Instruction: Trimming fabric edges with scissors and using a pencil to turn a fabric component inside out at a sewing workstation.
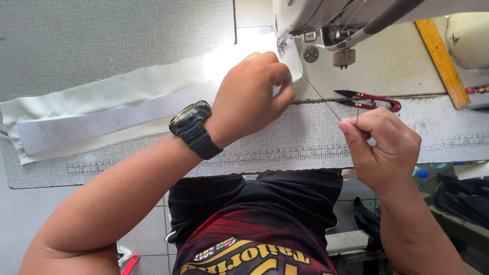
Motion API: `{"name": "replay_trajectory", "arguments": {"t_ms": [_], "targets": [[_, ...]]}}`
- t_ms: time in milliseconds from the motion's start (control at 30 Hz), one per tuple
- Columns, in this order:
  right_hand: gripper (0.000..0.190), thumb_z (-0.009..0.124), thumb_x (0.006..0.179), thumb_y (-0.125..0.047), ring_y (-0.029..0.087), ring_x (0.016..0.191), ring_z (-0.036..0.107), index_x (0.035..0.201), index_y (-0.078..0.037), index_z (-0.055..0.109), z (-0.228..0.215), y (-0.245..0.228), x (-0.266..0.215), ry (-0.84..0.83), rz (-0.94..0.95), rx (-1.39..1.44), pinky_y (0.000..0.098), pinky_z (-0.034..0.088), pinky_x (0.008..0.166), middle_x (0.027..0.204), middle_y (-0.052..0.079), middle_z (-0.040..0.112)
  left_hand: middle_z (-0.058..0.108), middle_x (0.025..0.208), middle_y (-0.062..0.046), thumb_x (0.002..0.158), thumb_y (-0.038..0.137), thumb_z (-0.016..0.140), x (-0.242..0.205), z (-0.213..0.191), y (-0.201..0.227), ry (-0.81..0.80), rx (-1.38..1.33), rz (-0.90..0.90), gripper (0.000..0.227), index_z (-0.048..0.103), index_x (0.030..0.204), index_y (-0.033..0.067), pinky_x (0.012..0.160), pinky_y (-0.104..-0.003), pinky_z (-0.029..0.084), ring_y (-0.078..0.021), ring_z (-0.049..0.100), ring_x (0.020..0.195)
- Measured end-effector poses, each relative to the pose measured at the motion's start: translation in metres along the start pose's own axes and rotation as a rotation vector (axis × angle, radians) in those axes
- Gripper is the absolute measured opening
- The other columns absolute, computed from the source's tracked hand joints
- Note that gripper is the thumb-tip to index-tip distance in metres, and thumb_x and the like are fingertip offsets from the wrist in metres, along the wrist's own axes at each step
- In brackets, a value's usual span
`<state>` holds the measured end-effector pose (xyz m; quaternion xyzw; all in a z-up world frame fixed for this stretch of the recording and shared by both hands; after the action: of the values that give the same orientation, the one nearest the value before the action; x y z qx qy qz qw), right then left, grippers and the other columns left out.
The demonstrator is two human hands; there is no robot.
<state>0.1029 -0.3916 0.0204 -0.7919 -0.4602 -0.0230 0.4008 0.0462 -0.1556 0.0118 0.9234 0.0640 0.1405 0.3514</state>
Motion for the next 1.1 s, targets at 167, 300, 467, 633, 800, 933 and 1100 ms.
{"name": "replay_trajectory", "arguments": {"t_ms": [167, 300, 467, 633, 800, 933, 1100], "targets": [[0.014, 0.074, 0.105, 0.004, 0.025, 0.073, 0.055, 0.096, 0.003, 0.064, 0.0, 0.007, -0.002, -0.007, 0.019, -0.027, 0.0352, 0.048, 0.071, 0.089, 0.016, 0.066, 0.062, 0.079, -0.005, 0.084, 0.015, 0.068, 0.001, -0.001, -0.003, -0.042, -0.026, -0.026, 0.008, 0.066, 0.076, 0.0138, 0.06, -0.041, 0.044, -0.0261, 0.057, 0.075], [0.015, 0.074, 0.106, 0.003, 0.024, 0.074, 0.055, 0.095, 0.001, 0.064, 0.0, 0.009, -0.002, -0.002, 0.028, -0.049, 0.0348, 0.049, 0.073, 0.091, 0.015, 0.068, 0.062, 0.078, -0.003, 0.084, 0.015, 0.065, 0.0, -0.007, -0.003, -0.031, -0.1, -0.015, 0.01, 0.063, 0.074, 0.0148, 0.063, -0.039, 0.045, -0.024, 0.058, 0.073], [0.013, 0.075, 0.105, 0.004, 0.028, 0.079, 0.061, 0.096, 0.003, 0.066, 0.002, 0.007, -0.001, -0.002, -0.04, -0.089, 0.039, 0.052, 0.078, 0.093, 0.016, 0.07, 0.06, 0.077, -0.004, 0.081, 0.016, 0.064, -0.001, -0.011, 0.0, -0.007, -0.147, -0.054, 0.008, 0.06, 0.075, 0.0126, 0.06, -0.038, 0.043, -0.0233, 0.057, 0.069], [0.012, 0.076, 0.1, 0.0, 0.03, 0.078, 0.062, 0.092, -0.001, 0.068, 0.018, -0.03, 0.009, -0.108, -0.203, -0.181, 0.0427, 0.054, 0.079, 0.09, 0.014, 0.069, 0.059, 0.074, -0.002, 0.082, 0.01, 0.063, 0.0, -0.027, 0.008, 0.053, -0.266, -0.069, 0.008, 0.059, 0.076, 0.0119, 0.058, -0.03, 0.044, -0.0154, 0.056, 0.064], [0.014, 0.066, 0.101, -0.005, 0.028, 0.067, 0.059, 0.087, -0.004, 0.063, 0.059, -0.089, 0.022, -0.152, -0.322, -0.101, 0.0414, 0.045, 0.062, 0.081, 0.009, 0.066, 0.061, 0.089, -0.008, 0.092, 0.01, 0.065, -0.021, -0.049, 0.021, 0.075, -0.223, 0.119, 0.006, 0.061, 0.095, 0.0081, 0.072, -0.039, 0.046, -0.0253, 0.06, 0.081], [0.017, 0.063, 0.103, -0.009, 0.027, 0.065, 0.051, 0.087, -0.004, 0.063, 0.075, -0.108, 0.027, -0.178, -0.347, -0.073, 0.0391, 0.039, 0.057, 0.077, 0.006, 0.059, 0.063, 0.107, -0.017, 0.096, 0.01, 0.072, -0.078, -0.097, 0.007, 0.125, 0.052, 0.132, 0.023, 0.062, 0.113, -0.0019, 0.085, -0.044, 0.046, -0.0353, 0.059, 0.097], [0.015, 0.066, 0.105, -0.01, 0.035, 0.088, 0.057, 0.112, 0.003, 0.065, 0.055, -0.074, 0.04, -0.135, -0.286, -0.259, 0.0458, 0.048, 0.081, 0.099, 0.017, 0.063, 0.049, 0.156, -0.037, 0.118, 0.048, 0.037, -0.172, -0.154, -0.068, 0.204, 0.667, -0.307, 0.072, 0.049, 0.154, -0.0138, 0.117, -0.061, 0.033, -0.0498, 0.043, 0.144]]}}
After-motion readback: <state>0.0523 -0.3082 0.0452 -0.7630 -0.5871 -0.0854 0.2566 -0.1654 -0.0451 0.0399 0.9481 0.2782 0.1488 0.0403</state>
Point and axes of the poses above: each hand's wrist, its own x-axis towards the middle knuckle, its own z-axis out of the palm, y = z × x, the point moved 4 cm from there along x, towards the middle knuckle
